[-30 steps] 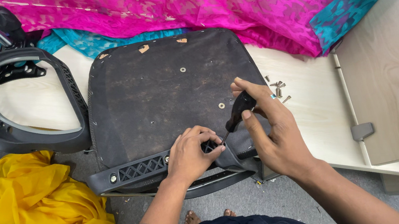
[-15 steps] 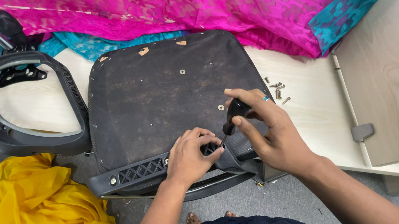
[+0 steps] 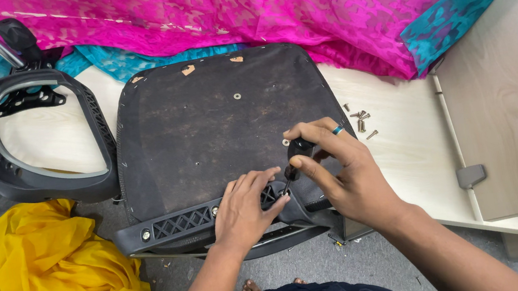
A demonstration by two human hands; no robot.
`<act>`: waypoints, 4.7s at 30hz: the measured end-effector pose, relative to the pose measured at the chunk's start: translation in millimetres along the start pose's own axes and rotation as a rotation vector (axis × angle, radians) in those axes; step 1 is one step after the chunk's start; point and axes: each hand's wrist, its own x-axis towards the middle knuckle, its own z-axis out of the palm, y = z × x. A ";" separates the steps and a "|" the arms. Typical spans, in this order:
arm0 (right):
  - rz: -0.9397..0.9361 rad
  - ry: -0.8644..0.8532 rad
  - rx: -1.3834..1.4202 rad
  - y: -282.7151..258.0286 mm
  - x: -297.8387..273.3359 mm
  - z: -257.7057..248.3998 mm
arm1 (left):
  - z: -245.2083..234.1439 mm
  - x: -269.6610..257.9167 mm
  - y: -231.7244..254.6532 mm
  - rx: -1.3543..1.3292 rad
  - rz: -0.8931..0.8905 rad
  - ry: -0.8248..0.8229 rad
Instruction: The person attaches a black plastic frame to the underside of a chair seat using a screwdriver. They insert screws into the frame and tighten them to secure the components together.
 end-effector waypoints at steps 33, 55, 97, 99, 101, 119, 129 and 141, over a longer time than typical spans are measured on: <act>-0.028 -0.123 0.094 7.7 -10.6 -20.4 | 27.5 -16.7 21.2 0.110 -0.214 0.033; -0.203 -0.076 0.045 -7.6 -4.9 -6.9 | 29.4 -14.1 22.2 0.065 -0.252 0.075; -0.017 0.100 -0.169 -26.1 4.2 26.5 | 26.7 -15.9 10.2 0.054 -0.154 0.011; -0.065 0.105 -0.183 -24.6 5.3 24.1 | 26.8 -15.9 10.6 0.051 -0.160 0.012; 0.001 0.066 -0.030 -24.7 4.4 20.9 | 27.0 -15.8 11.5 0.040 -0.180 0.007; -0.139 0.016 -0.001 -1.2 15.4 24.7 | 27.8 -13.8 22.2 0.041 -0.262 0.021; -0.148 0.038 0.081 7.8 15.1 11.3 | 27.3 -12.5 25.8 0.056 -0.299 -0.007; -0.204 -0.059 0.015 11.5 7.8 9.6 | 28.1 -13.2 26.3 0.052 -0.304 -0.001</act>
